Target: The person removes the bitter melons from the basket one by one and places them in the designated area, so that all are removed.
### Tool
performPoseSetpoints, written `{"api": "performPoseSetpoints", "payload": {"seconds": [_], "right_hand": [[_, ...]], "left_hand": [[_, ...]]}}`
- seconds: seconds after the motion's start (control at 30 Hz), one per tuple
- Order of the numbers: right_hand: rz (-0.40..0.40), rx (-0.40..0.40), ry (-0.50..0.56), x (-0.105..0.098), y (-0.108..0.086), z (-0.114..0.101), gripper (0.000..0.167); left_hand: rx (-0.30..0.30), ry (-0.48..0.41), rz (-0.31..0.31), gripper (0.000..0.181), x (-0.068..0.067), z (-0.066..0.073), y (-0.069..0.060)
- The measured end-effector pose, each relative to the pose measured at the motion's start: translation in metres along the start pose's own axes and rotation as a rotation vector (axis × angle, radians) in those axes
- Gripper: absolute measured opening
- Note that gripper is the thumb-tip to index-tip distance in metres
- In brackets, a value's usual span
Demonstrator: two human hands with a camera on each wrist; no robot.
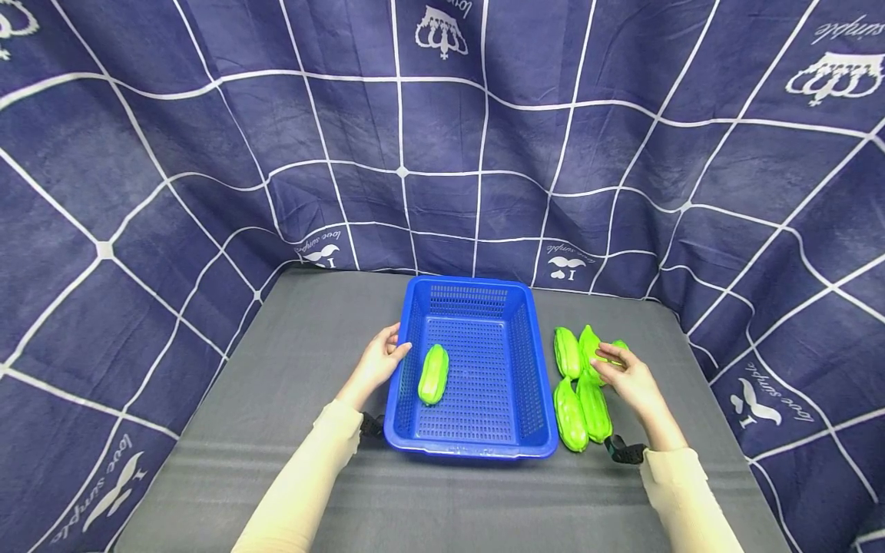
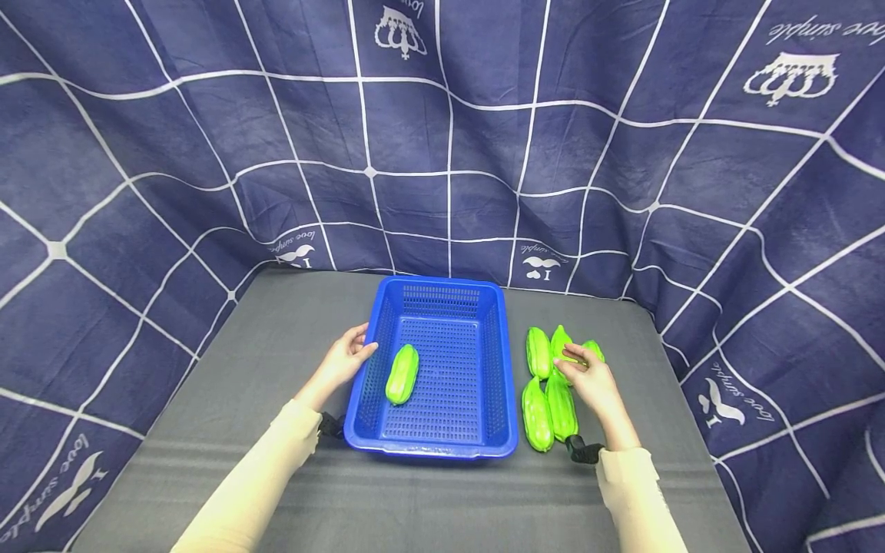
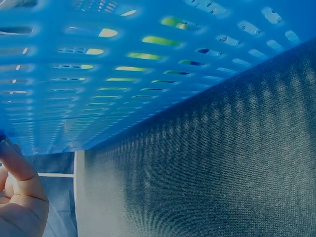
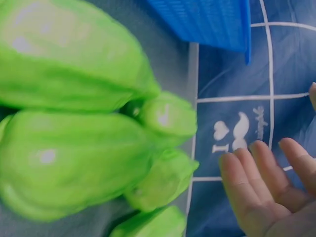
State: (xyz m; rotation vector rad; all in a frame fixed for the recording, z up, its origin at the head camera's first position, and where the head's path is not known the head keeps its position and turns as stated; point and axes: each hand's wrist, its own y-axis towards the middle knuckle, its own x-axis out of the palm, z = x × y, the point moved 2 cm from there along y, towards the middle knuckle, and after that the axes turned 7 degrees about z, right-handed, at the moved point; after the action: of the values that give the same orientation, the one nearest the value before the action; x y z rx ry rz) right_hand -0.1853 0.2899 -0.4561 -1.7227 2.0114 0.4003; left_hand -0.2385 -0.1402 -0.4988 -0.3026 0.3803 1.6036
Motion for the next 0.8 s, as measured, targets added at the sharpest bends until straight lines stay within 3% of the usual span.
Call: {"api": "performPoseSetpoints", "payload": {"seconds": [0.3,0.53,0.8], "right_hand": [[0.061,-0.1,0.082,0.014,0.009,-0.032,0.055],[0.136,-0.18,0.189,0.037,0.016,-0.061,0.051],[0.077,-0.223,0.202,0.065,0.02,-0.082,0.05]], "left_hand": [[-0.004,0.008,0.004,0.054,0.0,-0.001,0.0],[-0.016,0.0,0.001,0.054,0.001,0.001,-0.001],[-0.02,0.002,0.0,0.054,0.0,-0.001,0.0]]}}
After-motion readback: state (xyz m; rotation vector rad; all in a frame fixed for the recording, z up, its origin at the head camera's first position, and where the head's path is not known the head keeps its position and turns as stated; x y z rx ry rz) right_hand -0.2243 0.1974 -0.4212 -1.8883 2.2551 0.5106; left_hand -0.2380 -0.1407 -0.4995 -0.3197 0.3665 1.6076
